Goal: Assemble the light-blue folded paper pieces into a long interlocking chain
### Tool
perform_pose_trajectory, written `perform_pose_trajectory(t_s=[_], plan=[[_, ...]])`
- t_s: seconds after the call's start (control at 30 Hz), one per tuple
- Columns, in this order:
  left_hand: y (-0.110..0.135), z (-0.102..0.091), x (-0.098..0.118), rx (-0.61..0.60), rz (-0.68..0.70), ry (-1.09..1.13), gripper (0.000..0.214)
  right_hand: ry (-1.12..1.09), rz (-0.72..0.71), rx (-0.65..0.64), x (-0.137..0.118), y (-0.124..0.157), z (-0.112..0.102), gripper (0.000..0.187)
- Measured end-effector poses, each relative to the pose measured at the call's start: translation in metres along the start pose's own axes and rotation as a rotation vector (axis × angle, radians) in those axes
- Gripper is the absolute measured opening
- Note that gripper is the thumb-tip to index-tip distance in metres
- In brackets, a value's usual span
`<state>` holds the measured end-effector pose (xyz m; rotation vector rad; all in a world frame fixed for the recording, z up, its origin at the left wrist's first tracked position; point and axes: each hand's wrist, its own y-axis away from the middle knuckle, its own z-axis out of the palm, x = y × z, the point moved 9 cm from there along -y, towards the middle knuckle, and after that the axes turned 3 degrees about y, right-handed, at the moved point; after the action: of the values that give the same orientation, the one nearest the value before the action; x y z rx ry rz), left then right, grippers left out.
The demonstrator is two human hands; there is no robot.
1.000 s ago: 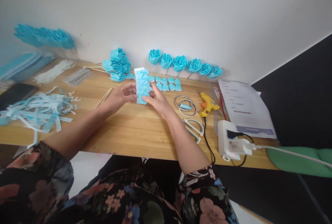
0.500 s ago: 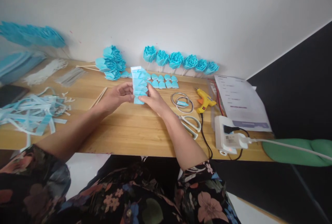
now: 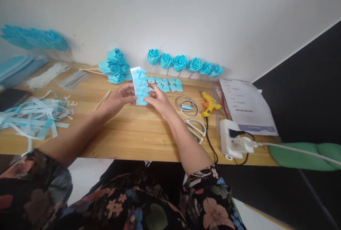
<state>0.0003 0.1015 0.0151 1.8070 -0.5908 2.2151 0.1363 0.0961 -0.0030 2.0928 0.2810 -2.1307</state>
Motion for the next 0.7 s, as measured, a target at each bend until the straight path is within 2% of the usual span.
perform_pose_trajectory(t_s=[0.13, 0.3, 0.5, 0.7], plan=[[0.0, 0.003, -0.002, -0.023, -0.009, 0.024, 0.033, 0.032, 0.002, 0.064, 0.005, -0.003, -0.005, 0.064], [0.001, 0.005, 0.0, -0.046, 0.007, 0.051, 0.037, -0.014, 0.043, 0.015, 0.002, 0.001, -0.005, 0.066], [0.001, -0.005, 0.002, 0.033, 0.014, 0.029, 0.038, -0.058, 0.084, -0.014, -0.002, 0.004, -0.008, 0.053], [0.002, -0.005, 0.003, 0.056, 0.014, 0.016, 0.036, -0.022, 0.098, 0.001, 0.001, 0.005, -0.008, 0.055]])
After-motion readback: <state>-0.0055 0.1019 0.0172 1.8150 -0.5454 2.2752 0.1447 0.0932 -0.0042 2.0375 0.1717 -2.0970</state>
